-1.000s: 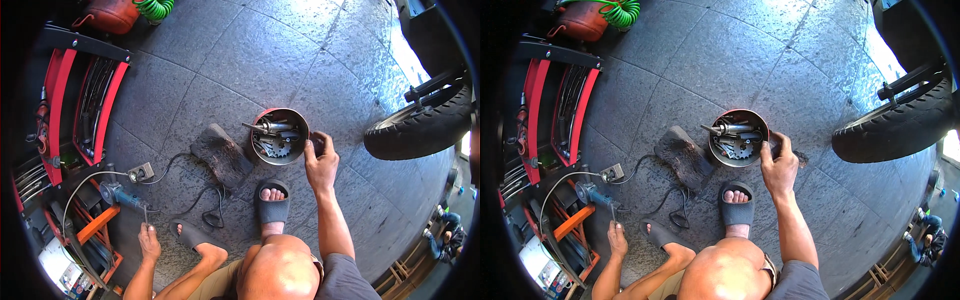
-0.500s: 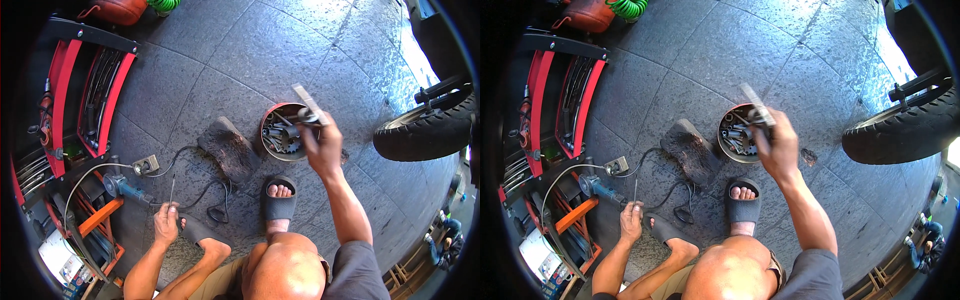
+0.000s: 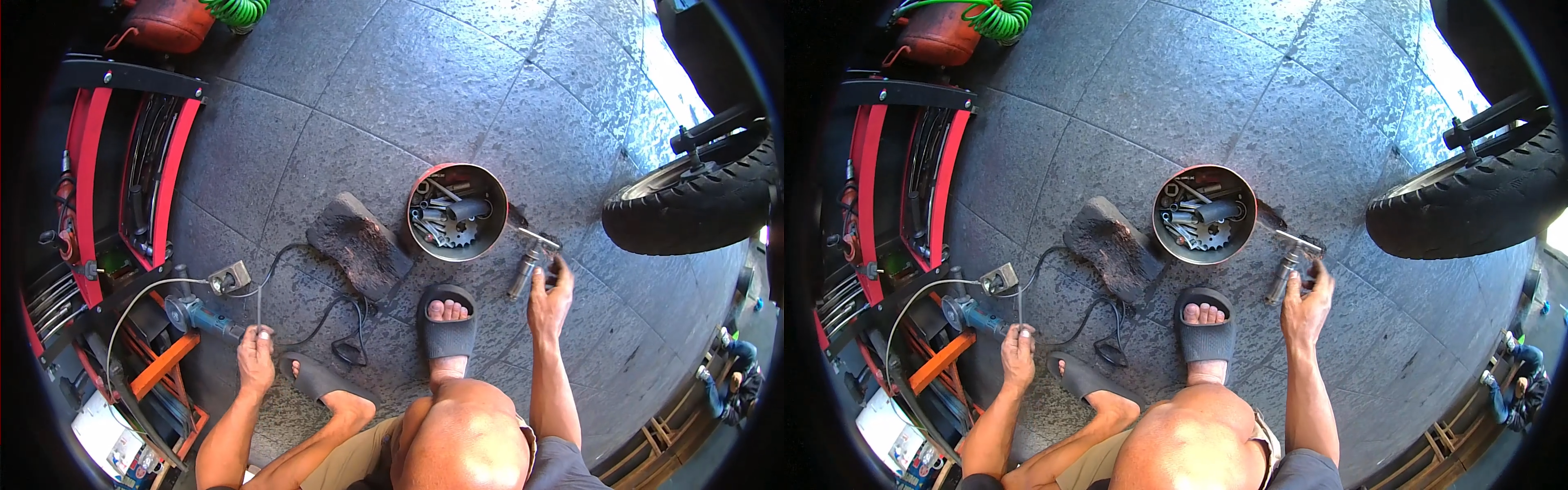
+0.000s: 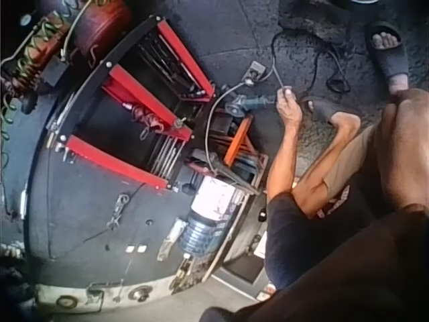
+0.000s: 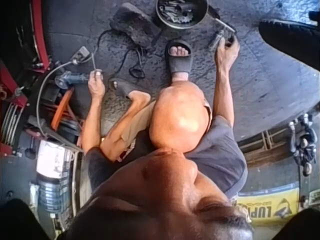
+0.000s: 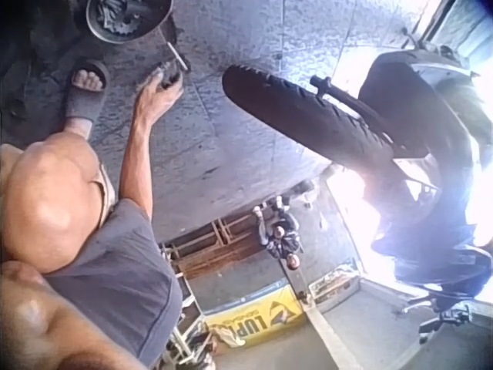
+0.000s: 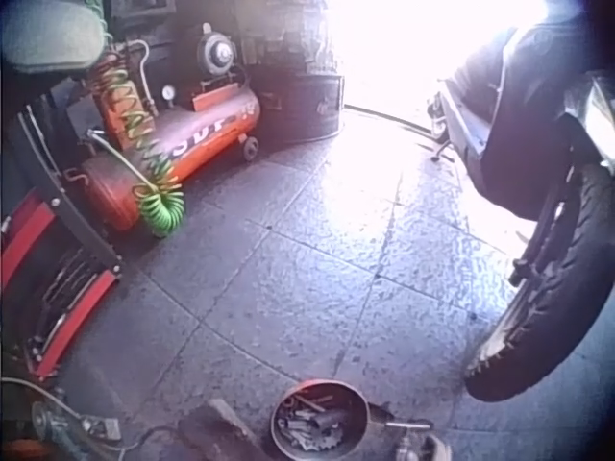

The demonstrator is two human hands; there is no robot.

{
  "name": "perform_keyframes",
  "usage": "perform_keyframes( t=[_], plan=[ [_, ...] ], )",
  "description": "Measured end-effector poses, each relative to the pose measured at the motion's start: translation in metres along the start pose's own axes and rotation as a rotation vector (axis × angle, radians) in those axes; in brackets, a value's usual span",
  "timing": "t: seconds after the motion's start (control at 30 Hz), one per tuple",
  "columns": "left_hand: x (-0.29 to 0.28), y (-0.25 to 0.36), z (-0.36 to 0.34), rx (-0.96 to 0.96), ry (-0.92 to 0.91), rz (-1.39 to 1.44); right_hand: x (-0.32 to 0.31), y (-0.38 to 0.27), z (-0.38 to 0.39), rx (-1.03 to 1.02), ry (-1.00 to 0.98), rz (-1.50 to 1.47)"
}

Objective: Grinding metal parts with an angle grinder, organizing components into a container, and rinsing them in a bucket.

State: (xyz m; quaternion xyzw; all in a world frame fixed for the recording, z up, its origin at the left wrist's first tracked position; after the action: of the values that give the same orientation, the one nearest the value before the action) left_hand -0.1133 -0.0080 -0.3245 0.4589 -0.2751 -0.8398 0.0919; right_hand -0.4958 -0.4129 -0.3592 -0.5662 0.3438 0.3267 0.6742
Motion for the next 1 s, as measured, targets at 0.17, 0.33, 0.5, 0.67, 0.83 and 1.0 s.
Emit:
perform_keyframes(
  t=[0.17,0.33,0.5,0.67,0.83,1.0],
  plan=[
    [-0.015,-0.027,-0.003,-0.054,0.059,-0.069,0.016,-0.097,0.006,-0.441,-0.247,-0.157],
    [-0.048,-0.059,0.013,-0.097,0.136,-0.176,0.083,-0.162,0.021,-1.020,-0.335,0.193],
    [-0.095,-0.107,0.055,-0.112,0.177,-0.345,0.127,-0.160,0.002,-0.973,-0.436,0.511],
    [-0.115,-0.156,0.109,-0.264,0.208,-0.420,0.107,-0.162,-0.005,-1.039,-0.466,0.432],
    [-0.112,-0.160,0.119,-0.317,0.198,-0.462,0.085,-0.166,0.000,-1.101,-0.553,0.365],
    [-0.106,-0.145,0.096,-0.309,0.197,-0.426,0.107,-0.169,0.005,-1.137,-0.515,0.353]
  ],
)
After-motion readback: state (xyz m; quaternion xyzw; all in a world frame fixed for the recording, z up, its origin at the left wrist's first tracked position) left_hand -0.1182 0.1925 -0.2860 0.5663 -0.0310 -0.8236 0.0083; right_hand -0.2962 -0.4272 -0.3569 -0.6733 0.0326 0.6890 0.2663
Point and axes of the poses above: each hand's wrist, its own z-axis away from the middle knuckle, its own x-axis out of the palm, y = z × x, the point moved 6 cm from there along -z, towards the middle knuckle, and after that the axes turned 9 degrees about y, right-handed, at the moved point
